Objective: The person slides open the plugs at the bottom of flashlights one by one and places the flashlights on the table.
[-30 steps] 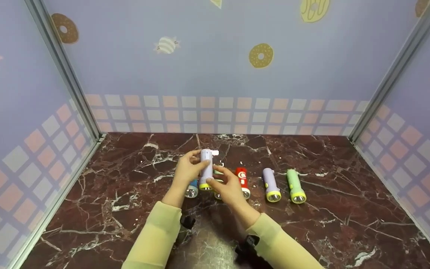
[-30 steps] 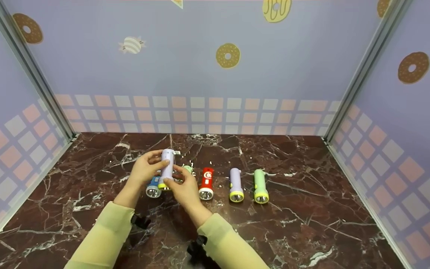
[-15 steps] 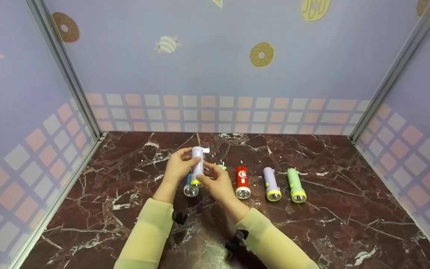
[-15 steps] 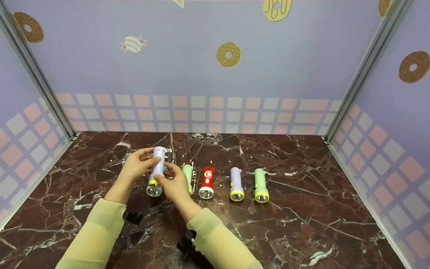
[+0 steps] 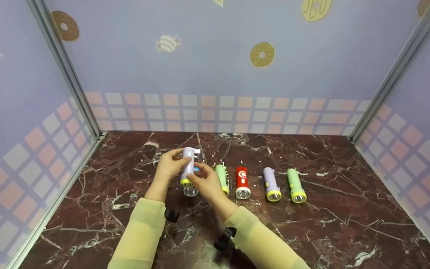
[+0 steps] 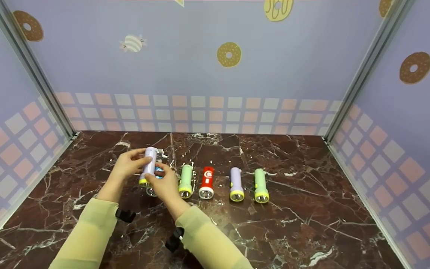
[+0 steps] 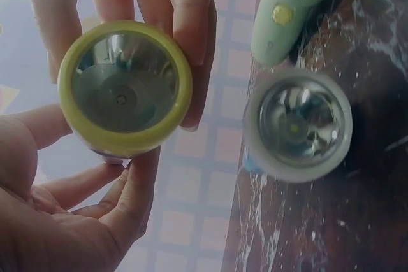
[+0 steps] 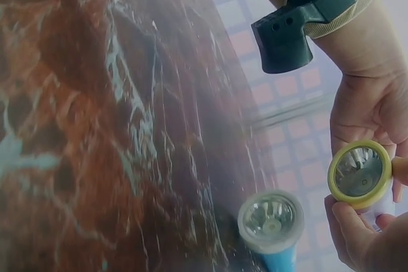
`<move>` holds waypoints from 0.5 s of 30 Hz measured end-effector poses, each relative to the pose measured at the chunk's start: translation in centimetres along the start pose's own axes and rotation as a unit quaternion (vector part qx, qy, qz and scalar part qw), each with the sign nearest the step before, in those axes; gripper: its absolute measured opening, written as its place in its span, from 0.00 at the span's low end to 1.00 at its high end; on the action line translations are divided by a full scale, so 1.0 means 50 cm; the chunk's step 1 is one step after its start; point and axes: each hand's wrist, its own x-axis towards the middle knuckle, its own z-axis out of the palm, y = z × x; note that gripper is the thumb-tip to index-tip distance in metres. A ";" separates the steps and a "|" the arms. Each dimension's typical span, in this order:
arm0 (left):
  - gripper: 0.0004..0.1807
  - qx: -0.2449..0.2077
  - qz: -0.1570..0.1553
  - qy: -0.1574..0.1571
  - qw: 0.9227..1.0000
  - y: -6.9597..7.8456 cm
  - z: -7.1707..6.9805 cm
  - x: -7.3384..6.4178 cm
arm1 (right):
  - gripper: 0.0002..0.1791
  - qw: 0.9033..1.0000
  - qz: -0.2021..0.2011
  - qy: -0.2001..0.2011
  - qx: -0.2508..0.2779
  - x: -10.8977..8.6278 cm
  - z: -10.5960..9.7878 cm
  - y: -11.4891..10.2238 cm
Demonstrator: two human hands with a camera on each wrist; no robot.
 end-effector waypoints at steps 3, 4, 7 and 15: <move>0.31 0.011 -0.002 -0.001 1.000 -0.004 -0.009 0.001 | 0.29 1.000 0.003 -0.001 0.000 0.002 0.011 0.001; 0.31 0.014 -0.002 -0.001 1.000 -0.005 -0.012 0.002 | 0.29 1.000 0.005 -0.001 0.001 0.003 0.015 0.002; 0.32 0.023 -0.003 -0.004 1.000 -0.009 -0.022 0.005 | 0.29 1.000 0.010 0.000 -0.004 0.005 0.025 0.002; 0.29 0.043 -0.015 0.002 0.999 -0.019 -0.044 0.010 | 0.29 0.999 0.024 0.003 -0.020 0.004 0.050 0.000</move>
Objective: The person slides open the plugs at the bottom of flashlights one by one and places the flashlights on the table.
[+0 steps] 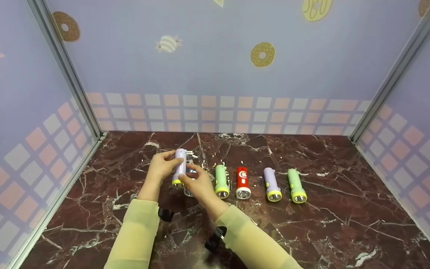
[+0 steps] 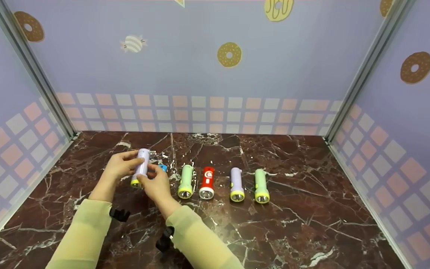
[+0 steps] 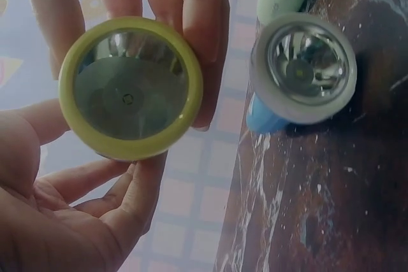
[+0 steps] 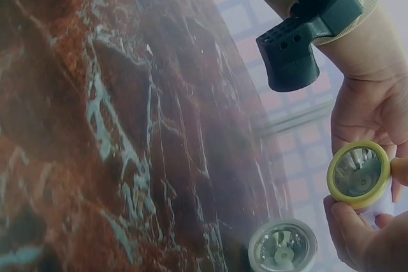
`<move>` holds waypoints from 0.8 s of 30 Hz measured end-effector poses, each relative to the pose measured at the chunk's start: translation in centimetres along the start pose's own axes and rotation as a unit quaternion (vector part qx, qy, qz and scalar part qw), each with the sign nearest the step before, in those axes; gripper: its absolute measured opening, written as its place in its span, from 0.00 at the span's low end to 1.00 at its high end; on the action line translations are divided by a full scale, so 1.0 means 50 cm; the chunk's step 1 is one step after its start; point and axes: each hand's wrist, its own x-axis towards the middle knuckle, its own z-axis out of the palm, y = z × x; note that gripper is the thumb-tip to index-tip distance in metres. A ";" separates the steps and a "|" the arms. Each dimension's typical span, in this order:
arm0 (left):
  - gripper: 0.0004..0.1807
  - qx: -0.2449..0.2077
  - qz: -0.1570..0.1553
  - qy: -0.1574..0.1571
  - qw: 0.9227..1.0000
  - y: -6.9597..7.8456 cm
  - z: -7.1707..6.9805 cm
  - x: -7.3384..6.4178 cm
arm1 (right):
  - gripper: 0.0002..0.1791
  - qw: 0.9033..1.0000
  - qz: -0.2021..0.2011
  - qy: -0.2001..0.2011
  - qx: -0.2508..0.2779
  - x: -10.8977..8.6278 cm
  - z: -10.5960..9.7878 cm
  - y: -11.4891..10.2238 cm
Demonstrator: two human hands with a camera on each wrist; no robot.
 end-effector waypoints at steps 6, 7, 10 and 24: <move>0.29 -0.014 -0.024 -0.002 1.000 -0.011 -0.012 0.006 | 0.27 1.000 0.013 -0.007 -0.006 -0.001 0.016 -0.002; 0.29 -0.020 -0.027 -0.002 0.999 -0.013 -0.015 0.006 | 0.27 1.000 0.014 -0.008 -0.009 -0.001 0.019 -0.001; 0.29 -0.025 -0.038 0.000 0.999 -0.019 -0.022 0.007 | 0.24 1.000 0.013 -0.014 -0.018 -0.002 0.026 0.002; 0.29 -0.004 -0.065 0.002 0.998 -0.054 -0.045 0.017 | 0.22 0.995 -0.007 -0.044 -0.090 -0.014 0.049 0.013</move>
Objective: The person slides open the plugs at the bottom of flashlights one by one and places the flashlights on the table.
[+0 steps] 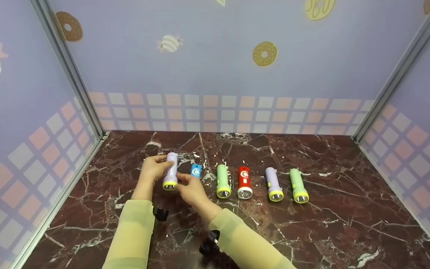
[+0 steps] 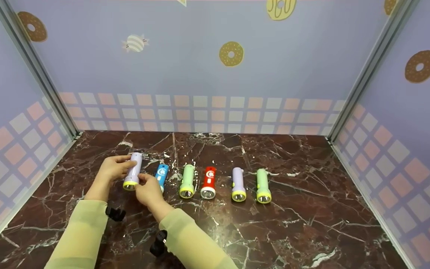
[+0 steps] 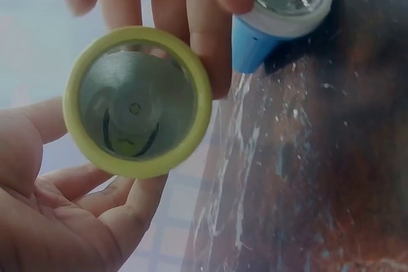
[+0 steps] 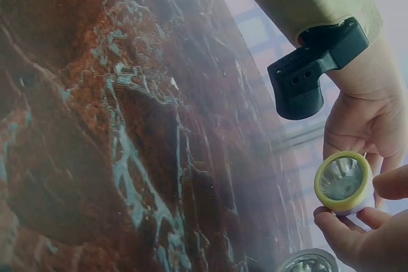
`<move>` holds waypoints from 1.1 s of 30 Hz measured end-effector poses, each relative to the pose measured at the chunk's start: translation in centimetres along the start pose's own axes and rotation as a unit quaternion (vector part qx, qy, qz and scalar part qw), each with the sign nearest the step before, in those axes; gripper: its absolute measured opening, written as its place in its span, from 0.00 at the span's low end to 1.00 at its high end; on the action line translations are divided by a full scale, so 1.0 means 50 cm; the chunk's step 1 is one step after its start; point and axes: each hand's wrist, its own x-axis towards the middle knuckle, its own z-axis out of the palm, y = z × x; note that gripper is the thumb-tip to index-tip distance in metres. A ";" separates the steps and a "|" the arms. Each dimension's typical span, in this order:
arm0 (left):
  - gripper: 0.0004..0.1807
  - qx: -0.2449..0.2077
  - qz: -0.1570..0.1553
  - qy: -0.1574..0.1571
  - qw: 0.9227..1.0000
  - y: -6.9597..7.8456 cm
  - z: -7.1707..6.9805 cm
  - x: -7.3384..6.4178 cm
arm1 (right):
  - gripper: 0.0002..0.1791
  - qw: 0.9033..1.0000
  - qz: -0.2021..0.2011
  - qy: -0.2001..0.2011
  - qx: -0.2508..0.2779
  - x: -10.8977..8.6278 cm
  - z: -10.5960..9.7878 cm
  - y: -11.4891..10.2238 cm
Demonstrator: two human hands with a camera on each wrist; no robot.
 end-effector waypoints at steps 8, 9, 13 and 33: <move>0.28 0.019 -0.012 0.005 1.000 -0.018 -0.002 0.005 | 0.27 0.999 0.010 -0.045 -0.001 -0.008 0.009 0.011; 0.28 0.025 -0.009 0.007 1.000 -0.020 -0.002 0.005 | 0.28 0.999 0.010 -0.049 -0.003 -0.009 0.011 0.013; 0.25 0.034 -0.002 0.013 0.999 -0.031 0.000 0.008 | 0.31 0.997 0.013 -0.070 -0.004 -0.013 0.018 0.017; 0.25 0.122 -0.012 0.021 0.992 -0.060 0.010 0.017 | 0.33 0.995 0.008 -0.101 -0.024 -0.016 0.035 0.037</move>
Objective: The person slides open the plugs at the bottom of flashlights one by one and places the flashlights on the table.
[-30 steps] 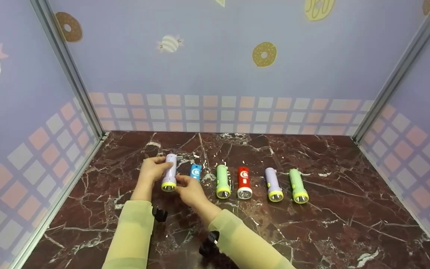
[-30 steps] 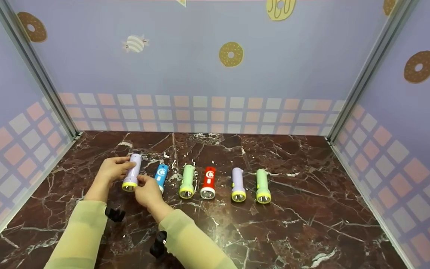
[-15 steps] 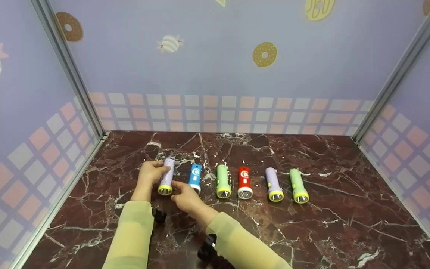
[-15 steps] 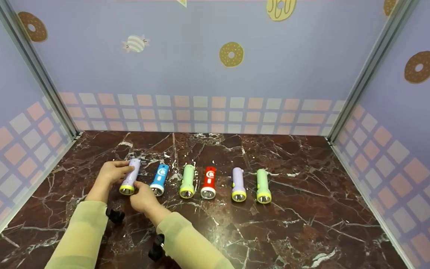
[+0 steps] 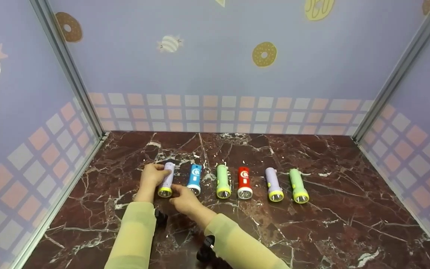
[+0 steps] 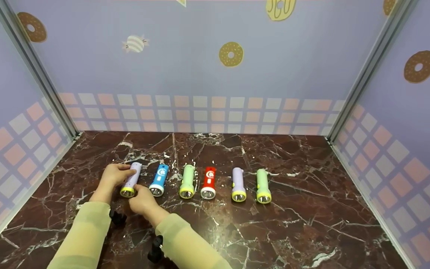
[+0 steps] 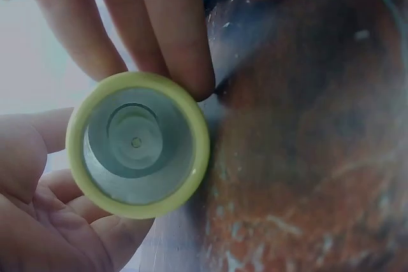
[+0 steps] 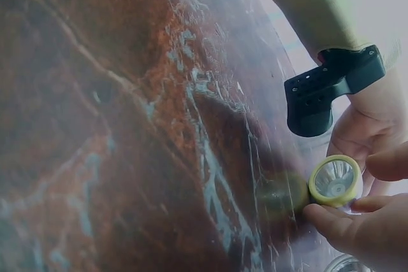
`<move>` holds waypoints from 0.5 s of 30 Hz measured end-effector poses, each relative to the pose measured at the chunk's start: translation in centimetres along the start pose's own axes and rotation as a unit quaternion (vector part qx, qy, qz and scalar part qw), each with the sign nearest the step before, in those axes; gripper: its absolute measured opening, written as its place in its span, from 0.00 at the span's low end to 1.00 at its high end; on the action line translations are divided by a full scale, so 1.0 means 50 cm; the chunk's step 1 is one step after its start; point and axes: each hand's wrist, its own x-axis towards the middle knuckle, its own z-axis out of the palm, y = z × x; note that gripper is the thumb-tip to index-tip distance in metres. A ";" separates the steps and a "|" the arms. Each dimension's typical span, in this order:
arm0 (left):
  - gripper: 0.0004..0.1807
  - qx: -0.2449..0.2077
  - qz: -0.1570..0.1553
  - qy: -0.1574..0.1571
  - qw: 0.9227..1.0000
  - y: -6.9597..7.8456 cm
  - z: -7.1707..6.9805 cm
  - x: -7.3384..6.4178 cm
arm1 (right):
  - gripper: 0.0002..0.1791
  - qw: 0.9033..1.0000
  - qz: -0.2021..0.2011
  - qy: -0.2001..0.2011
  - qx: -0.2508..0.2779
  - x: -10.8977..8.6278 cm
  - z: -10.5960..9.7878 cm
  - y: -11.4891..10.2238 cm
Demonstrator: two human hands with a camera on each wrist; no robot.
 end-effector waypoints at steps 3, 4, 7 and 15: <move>0.25 0.011 0.002 0.001 1.000 0.002 -0.001 0.000 | 0.32 1.000 -0.007 -0.006 0.009 0.001 0.002 0.001; 0.25 0.013 0.002 0.002 1.000 0.002 -0.001 0.000 | 0.32 1.000 -0.009 -0.008 0.011 0.001 0.002 0.001; 0.26 0.017 0.006 0.002 1.000 0.003 -0.002 0.000 | 0.32 1.000 -0.011 -0.009 0.010 0.001 0.003 0.001; 0.25 0.017 0.009 0.001 1.000 -0.005 0.000 0.002 | 0.31 1.000 -0.010 -0.012 0.000 -0.001 0.004 0.000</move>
